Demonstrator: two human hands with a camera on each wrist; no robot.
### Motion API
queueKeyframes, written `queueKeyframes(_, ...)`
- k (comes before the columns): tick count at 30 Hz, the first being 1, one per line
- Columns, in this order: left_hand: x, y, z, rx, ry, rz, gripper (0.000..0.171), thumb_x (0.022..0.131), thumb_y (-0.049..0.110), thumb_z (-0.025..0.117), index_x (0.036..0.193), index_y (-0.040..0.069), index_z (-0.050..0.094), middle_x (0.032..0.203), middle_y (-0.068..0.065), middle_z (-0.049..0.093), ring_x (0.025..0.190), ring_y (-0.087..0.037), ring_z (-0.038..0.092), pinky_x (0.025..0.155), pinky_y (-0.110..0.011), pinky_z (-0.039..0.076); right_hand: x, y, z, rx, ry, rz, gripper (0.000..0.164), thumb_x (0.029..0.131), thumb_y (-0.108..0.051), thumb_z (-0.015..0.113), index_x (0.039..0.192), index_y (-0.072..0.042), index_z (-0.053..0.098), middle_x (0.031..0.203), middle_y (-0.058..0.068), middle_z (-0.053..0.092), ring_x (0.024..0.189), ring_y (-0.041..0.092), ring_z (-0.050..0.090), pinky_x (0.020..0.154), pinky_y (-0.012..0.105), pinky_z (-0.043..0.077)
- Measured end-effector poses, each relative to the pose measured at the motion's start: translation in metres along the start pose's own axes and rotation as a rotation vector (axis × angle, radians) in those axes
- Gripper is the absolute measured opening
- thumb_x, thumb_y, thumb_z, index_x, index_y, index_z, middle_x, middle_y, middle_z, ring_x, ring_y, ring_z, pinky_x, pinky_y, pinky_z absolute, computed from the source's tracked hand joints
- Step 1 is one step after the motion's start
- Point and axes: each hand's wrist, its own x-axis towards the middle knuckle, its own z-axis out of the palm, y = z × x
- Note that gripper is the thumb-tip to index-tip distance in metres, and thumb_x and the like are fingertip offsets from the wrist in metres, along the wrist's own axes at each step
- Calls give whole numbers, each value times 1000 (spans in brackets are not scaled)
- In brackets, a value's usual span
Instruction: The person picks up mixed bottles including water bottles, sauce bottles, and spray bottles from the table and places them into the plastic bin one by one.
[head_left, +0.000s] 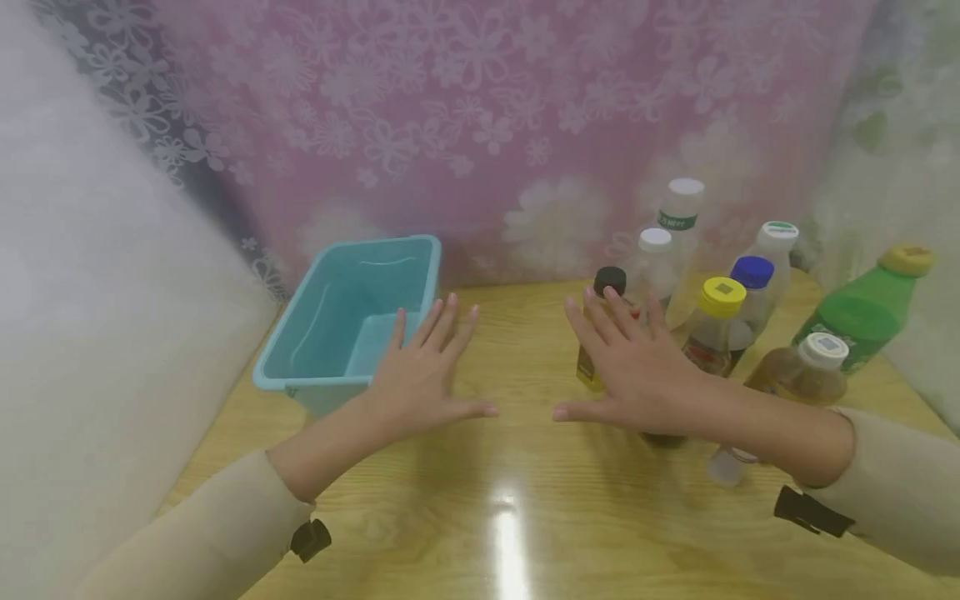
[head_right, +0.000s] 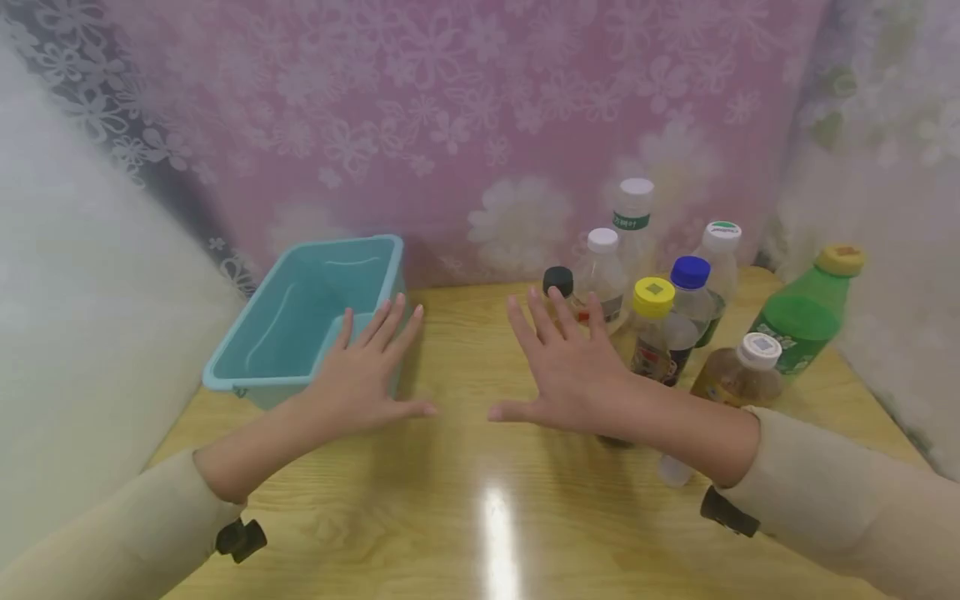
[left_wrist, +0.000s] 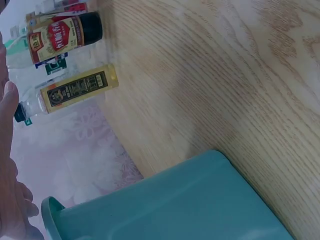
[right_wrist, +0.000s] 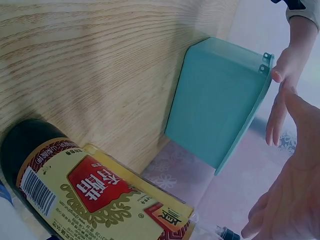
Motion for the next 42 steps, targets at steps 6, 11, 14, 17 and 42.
queueKeyframes(6,-2,-4,0,4,6,-5,111,75,84,42,152,19,-5,158,-12,-7,146,-28,1,117,-65,1,3,0,0,-29,19,5,115,76,-84,39,152,-6,0,156,23,1,143,43,2,112,71,-5)
queueKeyframes(11,-4,-8,1,-3,17,-8,112,75,82,46,152,19,-5,158,-12,-6,146,-29,5,117,-64,2,6,-1,0,-32,11,6,115,76,-84,40,151,-7,-1,157,22,-1,144,41,0,111,72,-5)
queueKeyframes(14,-4,-9,0,-13,11,-16,111,75,80,49,152,18,-3,158,-13,-4,146,-30,8,117,-64,3,8,-1,-1,-29,0,9,115,76,-84,39,151,-9,-4,157,21,-2,144,41,-2,111,72,-7)
queueKeyframes(17,-5,-10,-1,-27,8,-33,111,75,78,51,152,18,-2,158,-13,-2,146,-30,9,117,-64,4,9,-3,-2,-39,0,8,114,76,-84,38,152,-10,-4,157,20,-2,144,40,-2,111,72,-6)
queueKeyframes(42,-26,-33,0,2,32,-75,110,75,79,49,153,15,5,158,-16,4,145,-32,9,115,-67,7,24,-16,-5,1,-28,-8,113,78,-81,42,151,-12,-9,157,16,-13,144,35,-13,112,69,-12)
